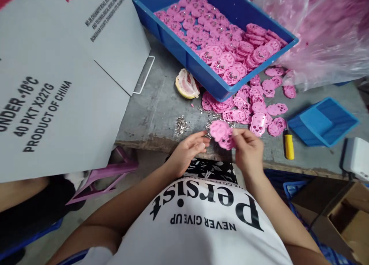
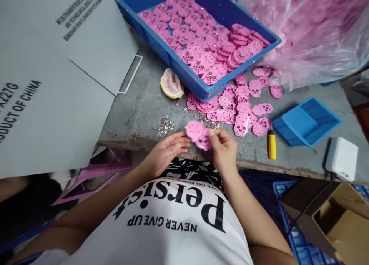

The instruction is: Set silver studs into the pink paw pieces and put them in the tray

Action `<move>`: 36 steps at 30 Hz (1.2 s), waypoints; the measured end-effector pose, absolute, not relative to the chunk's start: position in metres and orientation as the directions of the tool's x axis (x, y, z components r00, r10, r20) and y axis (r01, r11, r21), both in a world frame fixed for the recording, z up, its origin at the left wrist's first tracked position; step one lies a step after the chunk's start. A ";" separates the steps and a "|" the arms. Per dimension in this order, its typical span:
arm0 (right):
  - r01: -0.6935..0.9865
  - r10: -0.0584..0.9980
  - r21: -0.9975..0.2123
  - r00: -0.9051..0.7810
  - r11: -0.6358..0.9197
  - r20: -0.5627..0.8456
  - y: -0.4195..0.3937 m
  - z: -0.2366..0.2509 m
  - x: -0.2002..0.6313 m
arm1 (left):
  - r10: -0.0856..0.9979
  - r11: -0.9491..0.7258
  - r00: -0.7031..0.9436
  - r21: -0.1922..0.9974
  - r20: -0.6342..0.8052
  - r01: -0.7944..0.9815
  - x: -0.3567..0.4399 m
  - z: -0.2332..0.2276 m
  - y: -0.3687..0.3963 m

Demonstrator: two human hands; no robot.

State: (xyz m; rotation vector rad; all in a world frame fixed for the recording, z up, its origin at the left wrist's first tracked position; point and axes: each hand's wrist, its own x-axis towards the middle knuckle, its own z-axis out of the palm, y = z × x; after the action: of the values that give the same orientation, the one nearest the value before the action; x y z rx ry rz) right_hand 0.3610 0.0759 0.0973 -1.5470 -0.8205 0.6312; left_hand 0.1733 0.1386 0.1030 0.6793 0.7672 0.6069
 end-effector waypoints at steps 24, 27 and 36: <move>0.672 0.995 -0.740 0.058 0.017 0.075 0.140 0.089 0.336 | 0.752 0.649 0.346 0.720 -0.560 -0.244 0.145 0.104 0.148; 0.196 0.987 -0.973 0.128 -0.120 -0.096 0.133 0.095 0.336 | 0.754 0.638 0.390 0.731 -0.529 -0.242 0.149 0.105 0.153; -0.202 0.944 -0.945 0.158 -0.255 -0.289 0.121 0.108 0.331 | 0.748 0.634 0.491 0.701 -0.446 -0.328 0.163 0.105 0.158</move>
State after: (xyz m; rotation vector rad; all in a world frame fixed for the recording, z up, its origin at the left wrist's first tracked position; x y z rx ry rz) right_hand 0.3314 0.1207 0.1078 -1.3513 -0.7939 1.3429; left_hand 0.1629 0.1583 0.1050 0.5843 0.8154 0.7002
